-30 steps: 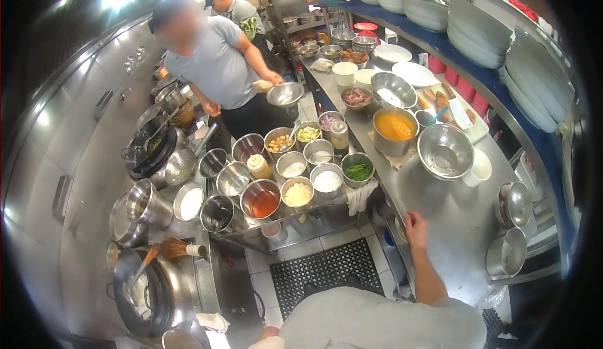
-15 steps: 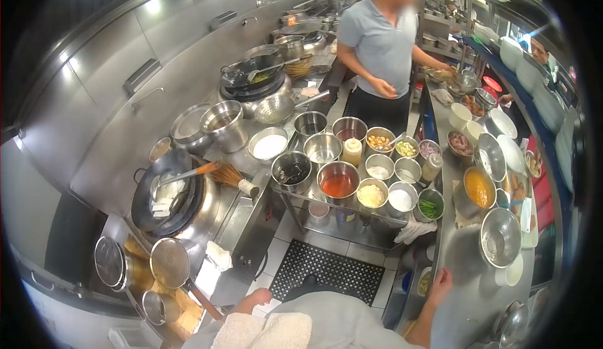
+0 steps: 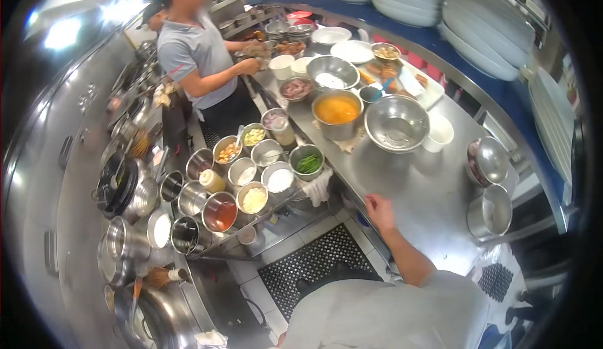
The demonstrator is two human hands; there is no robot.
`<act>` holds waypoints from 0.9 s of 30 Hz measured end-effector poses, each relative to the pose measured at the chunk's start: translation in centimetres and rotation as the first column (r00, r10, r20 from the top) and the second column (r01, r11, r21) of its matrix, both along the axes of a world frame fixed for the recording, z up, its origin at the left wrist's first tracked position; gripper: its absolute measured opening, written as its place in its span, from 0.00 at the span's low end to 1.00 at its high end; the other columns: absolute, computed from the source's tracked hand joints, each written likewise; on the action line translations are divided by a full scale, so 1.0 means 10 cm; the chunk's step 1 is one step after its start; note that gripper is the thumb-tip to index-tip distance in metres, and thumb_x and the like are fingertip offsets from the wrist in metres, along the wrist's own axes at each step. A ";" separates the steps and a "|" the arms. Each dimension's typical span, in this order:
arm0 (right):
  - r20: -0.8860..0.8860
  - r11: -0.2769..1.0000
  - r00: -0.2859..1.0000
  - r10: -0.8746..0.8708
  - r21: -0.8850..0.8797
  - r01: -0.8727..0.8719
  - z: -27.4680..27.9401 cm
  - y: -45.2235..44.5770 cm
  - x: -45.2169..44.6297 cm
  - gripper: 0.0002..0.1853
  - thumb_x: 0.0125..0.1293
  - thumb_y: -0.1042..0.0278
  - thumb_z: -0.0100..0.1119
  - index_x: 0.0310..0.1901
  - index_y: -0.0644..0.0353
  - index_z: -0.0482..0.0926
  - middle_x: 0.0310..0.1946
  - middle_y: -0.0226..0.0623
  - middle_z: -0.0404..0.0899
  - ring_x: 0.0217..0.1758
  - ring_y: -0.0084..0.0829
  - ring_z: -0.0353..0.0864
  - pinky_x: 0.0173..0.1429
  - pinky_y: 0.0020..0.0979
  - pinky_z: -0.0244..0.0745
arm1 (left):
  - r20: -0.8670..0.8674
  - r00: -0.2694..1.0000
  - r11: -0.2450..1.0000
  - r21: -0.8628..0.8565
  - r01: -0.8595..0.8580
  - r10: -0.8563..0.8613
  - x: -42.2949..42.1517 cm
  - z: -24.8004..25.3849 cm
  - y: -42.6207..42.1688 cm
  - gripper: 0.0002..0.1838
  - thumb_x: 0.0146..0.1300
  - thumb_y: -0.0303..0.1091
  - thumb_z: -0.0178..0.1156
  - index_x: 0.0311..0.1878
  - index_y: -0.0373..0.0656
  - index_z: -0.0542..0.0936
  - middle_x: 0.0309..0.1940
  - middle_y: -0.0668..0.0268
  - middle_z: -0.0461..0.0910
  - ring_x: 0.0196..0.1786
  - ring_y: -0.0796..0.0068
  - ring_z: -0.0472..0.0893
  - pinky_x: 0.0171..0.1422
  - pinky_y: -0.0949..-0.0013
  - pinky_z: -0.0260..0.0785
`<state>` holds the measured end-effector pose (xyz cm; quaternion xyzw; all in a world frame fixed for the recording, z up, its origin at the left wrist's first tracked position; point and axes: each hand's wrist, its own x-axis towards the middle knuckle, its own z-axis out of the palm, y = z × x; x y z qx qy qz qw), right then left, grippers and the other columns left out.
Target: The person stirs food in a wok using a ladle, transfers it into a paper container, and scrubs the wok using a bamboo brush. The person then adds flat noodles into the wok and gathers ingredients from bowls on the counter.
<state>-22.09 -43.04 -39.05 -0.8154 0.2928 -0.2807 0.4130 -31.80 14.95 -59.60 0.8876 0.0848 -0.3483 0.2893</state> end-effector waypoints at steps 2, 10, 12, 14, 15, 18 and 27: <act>0.006 1.000 1.000 0.001 0.010 -0.001 0.02 0.01 -0.01 0.07 0.61 0.70 0.59 0.37 0.63 0.80 0.28 0.46 0.81 0.28 0.39 0.82 0.35 0.34 0.75 | -0.003 1.000 1.000 0.000 0.017 -0.017 0.06 0.00 -0.03 0.15 0.60 0.41 0.56 0.45 0.43 0.81 0.42 0.52 0.81 0.47 0.55 0.80 0.52 0.60 0.69; 0.050 0.999 0.998 0.026 0.028 -0.028 -0.05 -0.04 -0.01 0.07 0.61 0.69 0.59 0.38 0.62 0.81 0.27 0.43 0.81 0.27 0.33 0.80 0.33 0.30 0.74 | -0.008 0.997 0.997 -0.014 0.076 -0.076 0.24 0.03 -0.06 0.15 0.61 0.40 0.56 0.45 0.42 0.81 0.42 0.52 0.81 0.47 0.55 0.80 0.52 0.60 0.70; 0.030 0.998 0.999 0.017 0.067 -0.019 -0.01 -0.02 -0.02 0.07 0.61 0.69 0.59 0.39 0.62 0.81 0.28 0.44 0.81 0.27 0.33 0.80 0.33 0.30 0.74 | -0.011 0.996 0.996 -0.016 0.086 -0.087 0.30 0.02 -0.04 0.15 0.61 0.40 0.56 0.46 0.42 0.80 0.42 0.52 0.81 0.47 0.55 0.80 0.52 0.60 0.70; 0.040 0.998 0.999 -0.011 0.061 0.009 0.05 0.01 -0.02 0.06 0.60 0.71 0.59 0.37 0.63 0.80 0.27 0.44 0.81 0.26 0.35 0.80 0.33 0.31 0.74 | -0.019 0.995 0.995 -0.017 0.102 -0.102 0.36 0.02 0.00 0.15 0.61 0.40 0.56 0.46 0.42 0.80 0.42 0.52 0.81 0.47 0.55 0.80 0.52 0.60 0.70; 0.044 0.998 0.999 -0.026 0.059 0.024 0.07 0.03 -0.02 0.06 0.60 0.72 0.60 0.36 0.64 0.80 0.27 0.45 0.81 0.25 0.35 0.80 0.32 0.32 0.74 | -0.021 0.993 0.993 -0.017 0.113 -0.113 0.41 0.01 0.02 0.15 0.61 0.40 0.56 0.46 0.42 0.80 0.41 0.52 0.81 0.47 0.55 0.80 0.51 0.60 0.70; 0.026 0.999 0.999 -0.028 0.034 0.027 -0.03 0.01 0.01 0.06 0.59 0.71 0.59 0.36 0.64 0.80 0.27 0.46 0.81 0.26 0.36 0.81 0.34 0.32 0.75 | -0.027 0.991 0.991 -0.020 0.130 -0.131 0.61 0.01 0.08 0.15 0.62 0.40 0.56 0.46 0.42 0.80 0.41 0.52 0.81 0.47 0.55 0.80 0.51 0.61 0.70; 0.002 0.998 0.999 -0.039 -0.047 0.039 -0.09 0.01 0.04 0.07 0.58 0.70 0.59 0.35 0.63 0.81 0.20 0.38 0.80 0.21 0.22 0.76 0.28 0.26 0.71 | -0.014 0.989 0.987 -0.059 0.148 -0.149 1.10 -0.12 0.21 0.15 0.62 0.39 0.55 0.46 0.41 0.80 0.41 0.52 0.81 0.46 0.55 0.80 0.50 0.61 0.70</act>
